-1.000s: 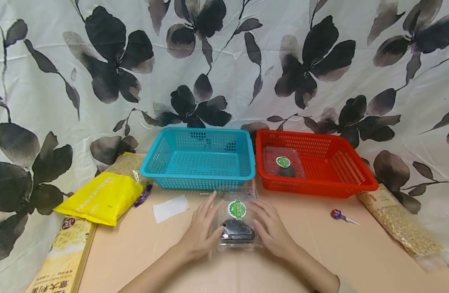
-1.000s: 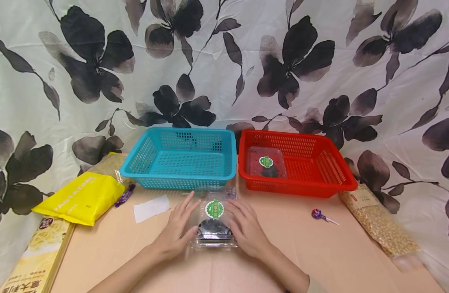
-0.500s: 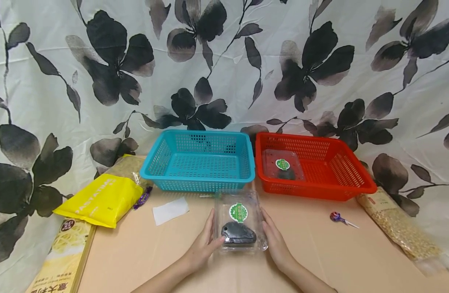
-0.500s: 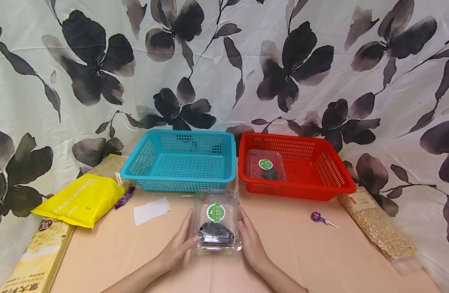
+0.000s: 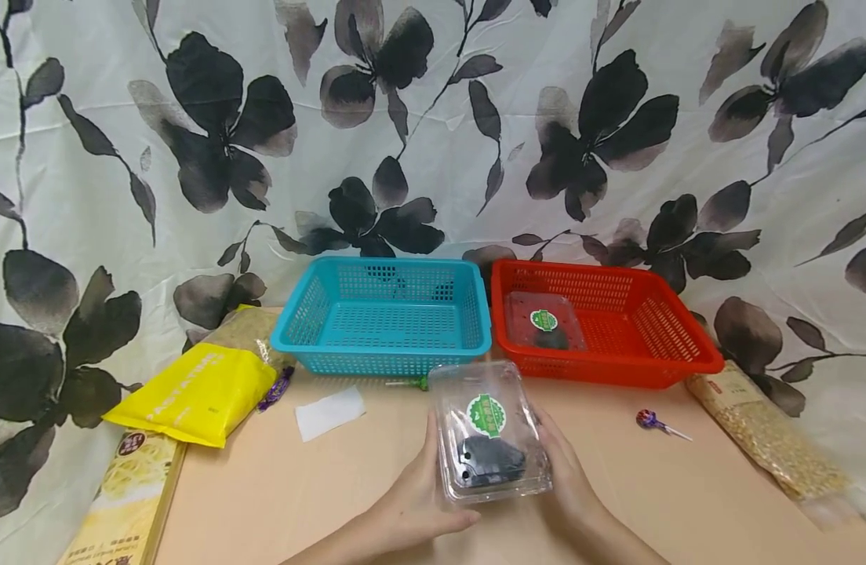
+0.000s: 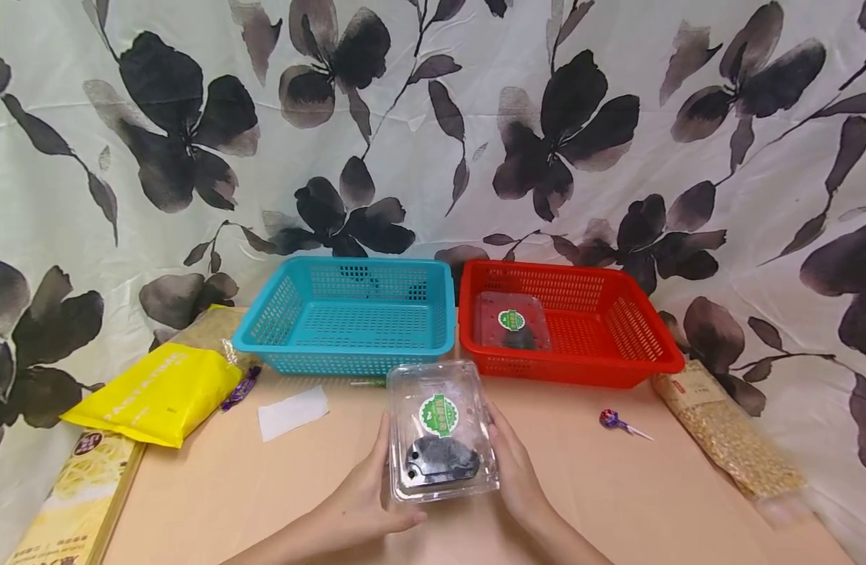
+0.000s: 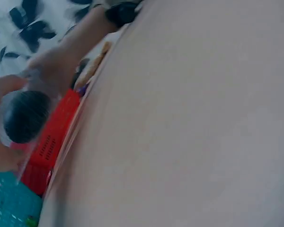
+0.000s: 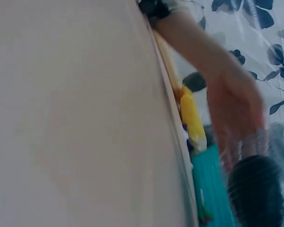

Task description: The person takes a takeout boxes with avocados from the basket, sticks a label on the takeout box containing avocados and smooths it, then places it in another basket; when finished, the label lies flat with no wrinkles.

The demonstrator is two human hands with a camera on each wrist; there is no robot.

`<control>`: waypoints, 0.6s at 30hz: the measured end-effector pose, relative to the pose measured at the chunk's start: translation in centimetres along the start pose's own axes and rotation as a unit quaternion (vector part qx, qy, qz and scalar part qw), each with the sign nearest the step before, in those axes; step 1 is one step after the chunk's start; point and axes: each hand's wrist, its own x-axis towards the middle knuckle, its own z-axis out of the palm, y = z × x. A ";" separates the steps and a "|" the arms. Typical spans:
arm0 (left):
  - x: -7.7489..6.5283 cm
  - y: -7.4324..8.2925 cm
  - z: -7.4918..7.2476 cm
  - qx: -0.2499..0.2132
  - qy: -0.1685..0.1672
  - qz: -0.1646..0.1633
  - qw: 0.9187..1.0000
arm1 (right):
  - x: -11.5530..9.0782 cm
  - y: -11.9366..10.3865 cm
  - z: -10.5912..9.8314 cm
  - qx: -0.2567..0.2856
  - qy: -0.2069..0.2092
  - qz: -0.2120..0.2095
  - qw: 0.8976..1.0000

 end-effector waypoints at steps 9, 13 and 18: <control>6.6 4.9 -0.4 0.066 -0.037 0.007 0.997 | 2.2 -4.4 -6.5 -0.023 0.015 -0.095 0.995; 10.7 5.6 0.3 0.066 -0.036 0.028 0.997 | 3.8 -4.7 -9.4 0.022 0.033 -0.076 0.996; 15.5 5.1 2.5 0.071 -0.017 0.039 0.997 | 5.6 -4.3 -13.2 0.044 0.086 -0.022 0.995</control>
